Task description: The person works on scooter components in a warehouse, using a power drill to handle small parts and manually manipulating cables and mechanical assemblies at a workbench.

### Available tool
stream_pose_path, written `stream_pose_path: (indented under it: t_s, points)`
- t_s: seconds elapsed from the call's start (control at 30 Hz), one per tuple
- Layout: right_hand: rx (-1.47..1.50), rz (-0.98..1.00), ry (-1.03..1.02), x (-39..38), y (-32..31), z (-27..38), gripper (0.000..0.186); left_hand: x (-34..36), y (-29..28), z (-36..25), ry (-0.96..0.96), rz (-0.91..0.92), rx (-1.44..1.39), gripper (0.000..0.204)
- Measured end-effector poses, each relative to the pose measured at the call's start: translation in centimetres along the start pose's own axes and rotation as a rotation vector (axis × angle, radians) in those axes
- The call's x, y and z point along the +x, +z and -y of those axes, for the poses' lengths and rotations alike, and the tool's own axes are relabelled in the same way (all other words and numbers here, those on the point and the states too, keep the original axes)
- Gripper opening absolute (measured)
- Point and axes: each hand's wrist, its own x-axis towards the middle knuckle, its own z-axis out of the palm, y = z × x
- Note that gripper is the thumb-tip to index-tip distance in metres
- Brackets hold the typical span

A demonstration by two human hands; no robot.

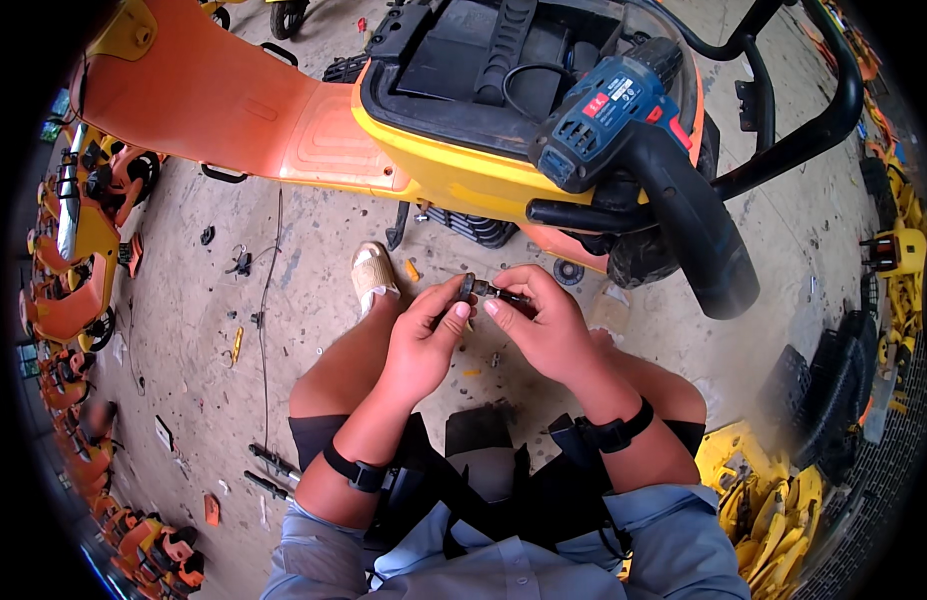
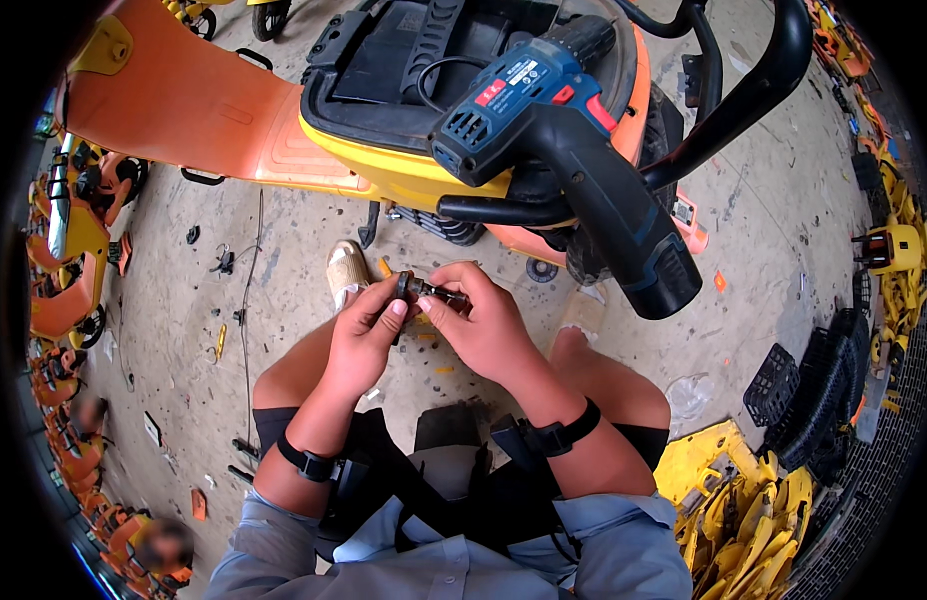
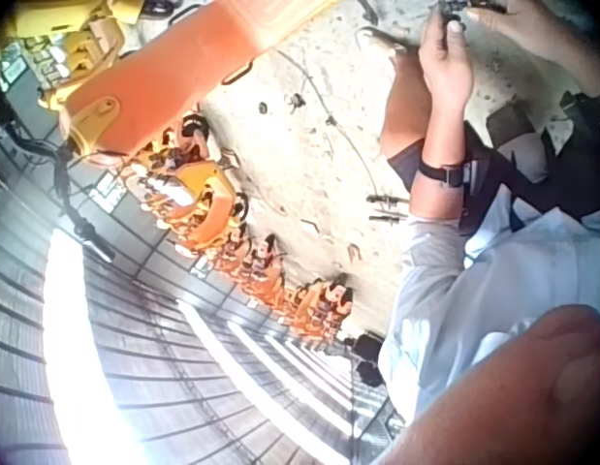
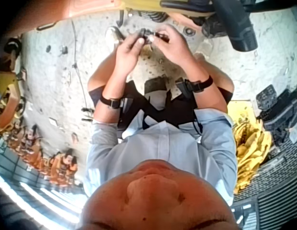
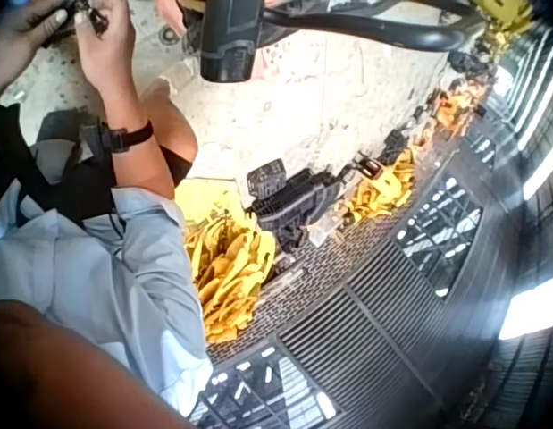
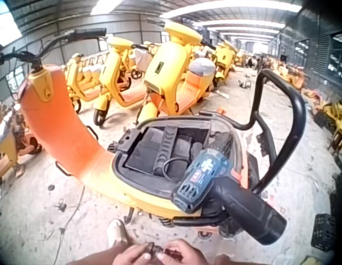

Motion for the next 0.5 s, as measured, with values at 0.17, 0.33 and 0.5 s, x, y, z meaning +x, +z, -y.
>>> stream_pose_path:
  t_s: [0.17,0.33,0.5]
  points:
    - [-0.065,0.040,0.038,0.0,-0.6,-0.2,0.017,0.1,-0.1,-0.2,0.017,0.016,0.055,0.035]
    - [-0.041,0.083,0.133,0.1,-0.9,0.5,0.017,0.1,0.0,0.2,0.016,0.013,0.039,0.035]
    - [0.014,0.135,0.305,0.4,-1.5,0.7,0.029,0.1,0.1,-0.2,0.046,0.021,0.060,0.035]
